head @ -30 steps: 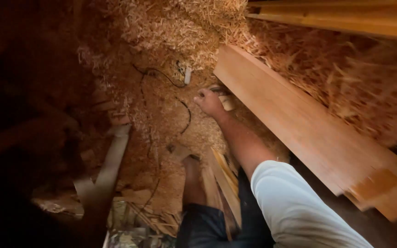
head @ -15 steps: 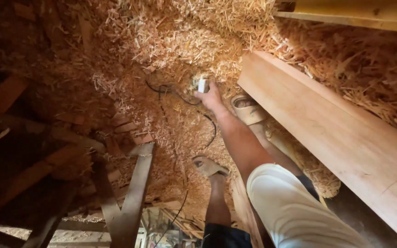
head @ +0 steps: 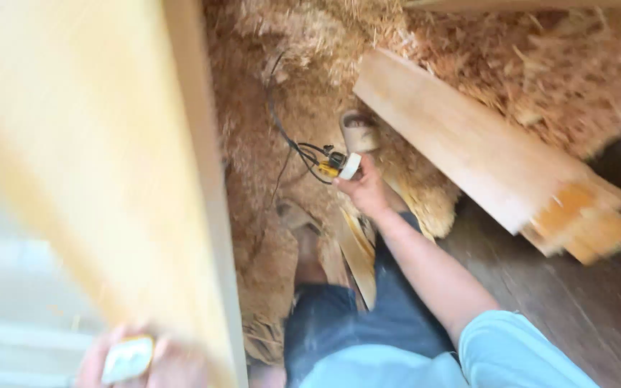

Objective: Assembling wooden structures using a power drill and a hammer in a workshop environment.

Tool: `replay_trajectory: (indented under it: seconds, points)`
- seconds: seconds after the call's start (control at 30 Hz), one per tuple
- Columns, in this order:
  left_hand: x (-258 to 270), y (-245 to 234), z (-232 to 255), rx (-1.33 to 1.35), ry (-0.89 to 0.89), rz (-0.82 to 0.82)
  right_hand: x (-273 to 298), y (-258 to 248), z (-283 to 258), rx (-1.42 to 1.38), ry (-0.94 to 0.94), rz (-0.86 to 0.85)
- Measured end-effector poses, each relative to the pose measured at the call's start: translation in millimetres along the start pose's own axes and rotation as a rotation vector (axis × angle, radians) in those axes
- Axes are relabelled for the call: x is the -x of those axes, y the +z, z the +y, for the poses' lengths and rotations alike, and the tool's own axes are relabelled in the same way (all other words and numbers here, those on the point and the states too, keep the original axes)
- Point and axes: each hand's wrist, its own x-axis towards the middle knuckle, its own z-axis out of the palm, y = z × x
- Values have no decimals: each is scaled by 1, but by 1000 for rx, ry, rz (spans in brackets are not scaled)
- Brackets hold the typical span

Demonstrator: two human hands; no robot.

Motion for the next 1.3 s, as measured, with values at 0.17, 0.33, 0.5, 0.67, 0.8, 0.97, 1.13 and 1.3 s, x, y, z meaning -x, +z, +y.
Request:
replay_trajectory:
  seconds: [0.17, 0.33, 0.5, 0.67, 0.8, 0.97, 1.13, 1.3]
  points:
    - [43, 83, -115, -443, 304, -116, 86, -35, -66, 169, -50, -51]
    - [-14, 112, -199, -1294, 282, -53, 133, -47, -99, 368, -177, -40]
    - [-42, 90, -238, -888, 31, -2, 172, -33, -124, 631, -295, -89]
    - [-52, 77, -241, -927, 106, -5, 195, -18, -133, 630, -365, -128]
    - [-39, 90, -223, -1086, 243, 21, 192, -16, -124, 579, -359, -110]
    - [-48, 93, -218, -946, 268, 124, 191, -16, -122, 371, -285, -60]
    - [-76, 100, -180, -1233, 493, 22, 182, -54, -101, 218, -225, -182]
    - [-34, 99, -172, -1780, 403, -263, 165, -56, -104, 143, -148, -299]
